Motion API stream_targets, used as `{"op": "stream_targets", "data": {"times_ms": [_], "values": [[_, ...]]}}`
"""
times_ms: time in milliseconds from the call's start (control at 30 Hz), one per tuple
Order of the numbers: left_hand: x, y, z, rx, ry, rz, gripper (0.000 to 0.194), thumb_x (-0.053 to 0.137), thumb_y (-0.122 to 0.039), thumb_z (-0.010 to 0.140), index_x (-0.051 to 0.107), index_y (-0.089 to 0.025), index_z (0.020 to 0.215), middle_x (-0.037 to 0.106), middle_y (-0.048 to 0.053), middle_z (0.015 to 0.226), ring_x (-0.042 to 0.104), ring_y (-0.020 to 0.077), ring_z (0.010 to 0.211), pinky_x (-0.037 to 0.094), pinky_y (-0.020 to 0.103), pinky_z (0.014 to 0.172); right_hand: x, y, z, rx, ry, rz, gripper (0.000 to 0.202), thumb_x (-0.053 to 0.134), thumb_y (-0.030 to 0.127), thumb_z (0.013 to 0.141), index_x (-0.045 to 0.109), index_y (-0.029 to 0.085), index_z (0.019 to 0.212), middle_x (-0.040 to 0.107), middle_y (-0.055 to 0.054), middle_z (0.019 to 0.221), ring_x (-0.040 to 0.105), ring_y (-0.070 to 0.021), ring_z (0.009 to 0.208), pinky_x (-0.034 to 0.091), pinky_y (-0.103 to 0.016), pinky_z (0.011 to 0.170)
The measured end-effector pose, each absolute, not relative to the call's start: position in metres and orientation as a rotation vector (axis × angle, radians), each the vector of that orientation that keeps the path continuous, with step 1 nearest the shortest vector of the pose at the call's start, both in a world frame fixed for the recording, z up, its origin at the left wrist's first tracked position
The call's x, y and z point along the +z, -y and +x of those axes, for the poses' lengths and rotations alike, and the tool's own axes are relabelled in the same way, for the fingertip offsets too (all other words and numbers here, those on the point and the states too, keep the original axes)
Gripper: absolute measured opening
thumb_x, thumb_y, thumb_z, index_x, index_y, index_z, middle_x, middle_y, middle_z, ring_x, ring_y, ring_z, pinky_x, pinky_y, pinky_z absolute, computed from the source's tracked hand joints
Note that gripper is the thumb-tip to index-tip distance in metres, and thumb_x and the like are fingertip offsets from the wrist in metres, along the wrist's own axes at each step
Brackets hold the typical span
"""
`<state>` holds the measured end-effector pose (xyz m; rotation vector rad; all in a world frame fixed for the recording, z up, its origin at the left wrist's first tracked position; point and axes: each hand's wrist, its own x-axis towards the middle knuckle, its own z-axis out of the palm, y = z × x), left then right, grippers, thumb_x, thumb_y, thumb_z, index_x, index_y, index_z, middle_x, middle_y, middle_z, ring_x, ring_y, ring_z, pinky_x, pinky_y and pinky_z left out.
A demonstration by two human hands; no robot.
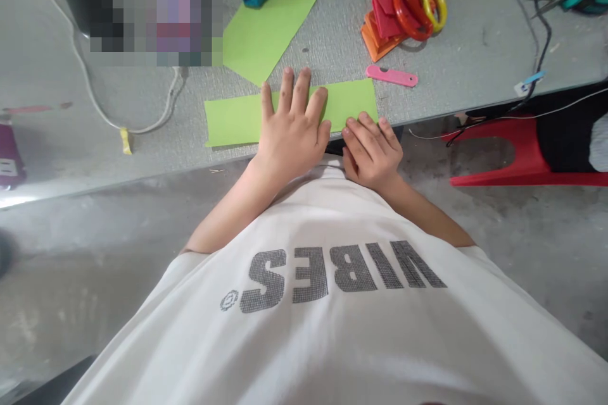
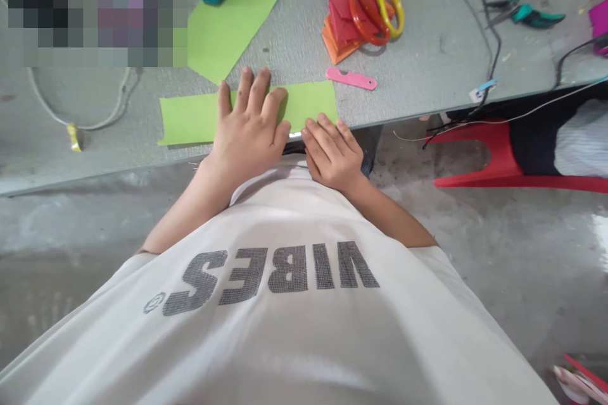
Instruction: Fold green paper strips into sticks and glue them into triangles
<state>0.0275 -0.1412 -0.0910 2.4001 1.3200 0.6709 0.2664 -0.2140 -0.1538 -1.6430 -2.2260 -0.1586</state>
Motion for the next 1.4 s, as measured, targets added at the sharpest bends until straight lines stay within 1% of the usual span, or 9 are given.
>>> {"op": "stream_targets", "data": {"times_ms": [333, 400, 467, 533, 633, 767, 967, 1267, 1400], "values": [[-0.083, 0.148, 0.025, 0.680, -1.332, 2.442, 0.072, 0.066, -0.038, 0.106, 0.060, -0.042, 0.178, 0.055, 0.005, 0.197, 0.032, 0.0494, 0.192, 0.023, 0.099, 0.150, -0.156, 0.209, 0.299, -0.241, 2.021, -1.624, 0.053, 0.058, 0.061, 0.113, 0.093, 0.030, 0.138, 0.090, -0.020, 0.147, 0.075, -0.0497, 0.155, 0.049, -0.076, 0.132], [-0.084, 0.161, 0.018, 0.705, -1.314, 2.501, 0.052, 0.063, -0.032, 0.114, 0.072, -0.040, 0.164, 0.062, 0.008, 0.192, 0.048, 0.0474, 0.185, 0.030, 0.092, 0.151, -0.156, 0.204, 0.300, -0.281, 1.971, -1.589, 0.055, 0.052, 0.069, 0.114, 0.095, 0.037, 0.127, 0.091, -0.017, 0.137, 0.073, -0.0472, 0.146, 0.046, -0.075, 0.125], [-0.090, 0.177, 0.009, 0.717, -1.168, 2.561, 0.035, 0.063, -0.030, 0.118, 0.081, -0.040, 0.146, 0.084, 0.008, 0.161, 0.077, 0.0429, 0.157, 0.046, 0.084, 0.143, -0.155, 0.199, 0.301, -0.322, 1.929, -1.545, 0.058, 0.047, 0.072, 0.114, 0.095, 0.041, 0.116, 0.091, -0.017, 0.124, 0.070, -0.0452, 0.133, 0.042, -0.074, 0.119], [-0.097, 0.189, 0.002, 0.646, -0.983, 2.638, 0.034, 0.057, -0.028, 0.123, 0.085, -0.039, 0.140, 0.092, 0.007, 0.141, 0.087, 0.0357, 0.137, 0.064, 0.072, 0.130, -0.153, 0.197, 0.302, -0.345, 1.922, -1.533, 0.058, 0.047, 0.072, 0.114, 0.095, 0.041, 0.110, 0.089, -0.018, 0.114, 0.065, -0.0434, 0.121, 0.038, -0.074, 0.115], [-0.106, 0.196, -0.001, 0.626, -0.842, 2.701, 0.042, 0.053, -0.025, 0.125, 0.084, -0.033, 0.152, 0.090, 0.010, 0.154, 0.084, 0.0342, 0.152, 0.068, 0.065, 0.131, -0.148, 0.196, 0.303, -0.304, 1.963, -1.509, 0.051, 0.052, 0.066, 0.115, 0.094, 0.037, 0.110, 0.085, -0.017, 0.109, 0.064, -0.0403, 0.111, 0.038, -0.072, 0.112], [-0.111, 0.192, 0.006, 0.715, -0.773, 2.756, 0.050, 0.048, -0.021, 0.126, 0.075, -0.022, 0.168, 0.076, 0.017, 0.178, 0.064, 0.0351, 0.177, 0.057, 0.065, 0.148, -0.141, 0.198, 0.305, -0.166, 2.017, -1.556, 0.038, 0.061, 0.058, 0.115, 0.090, 0.033, 0.115, 0.081, -0.014, 0.109, 0.068, -0.0374, 0.105, 0.045, -0.066, 0.106], [-0.115, 0.190, 0.009, 0.610, -0.932, 2.734, 0.063, 0.048, -0.035, 0.128, 0.058, -0.012, 0.185, 0.056, 0.027, 0.192, 0.049, 0.0412, 0.186, 0.042, 0.067, 0.156, -0.141, 0.193, 0.309, -0.225, 2.038, -1.534, 0.034, 0.065, 0.055, 0.111, 0.090, 0.032, 0.112, 0.077, -0.013, 0.105, 0.067, -0.0350, 0.101, 0.049, -0.061, 0.099], [-0.120, 0.192, -0.036, 0.685, -1.212, 2.671, 0.062, 0.054, -0.040, 0.125, 0.062, -0.019, 0.182, 0.064, 0.023, 0.187, 0.056, 0.0424, 0.182, 0.044, 0.069, 0.154, -0.145, 0.193, 0.312, -0.220, 2.059, -1.544, 0.038, 0.064, 0.056, 0.112, 0.093, 0.032, 0.116, 0.075, -0.014, 0.104, 0.066, -0.0380, 0.106, 0.046, -0.064, 0.101], [-0.130, 0.192, -0.061, 0.798, -1.362, 2.653, 0.049, 0.056, -0.039, 0.124, 0.077, -0.026, 0.167, 0.080, 0.018, 0.171, 0.071, 0.0430, 0.169, 0.058, 0.072, 0.144, -0.143, 0.191, 0.316, -0.184, 2.113, -1.550, 0.040, 0.063, 0.059, 0.114, 0.094, 0.034, 0.118, 0.075, -0.014, 0.102, 0.065, -0.0395, 0.108, 0.045, -0.065, 0.101]]}}
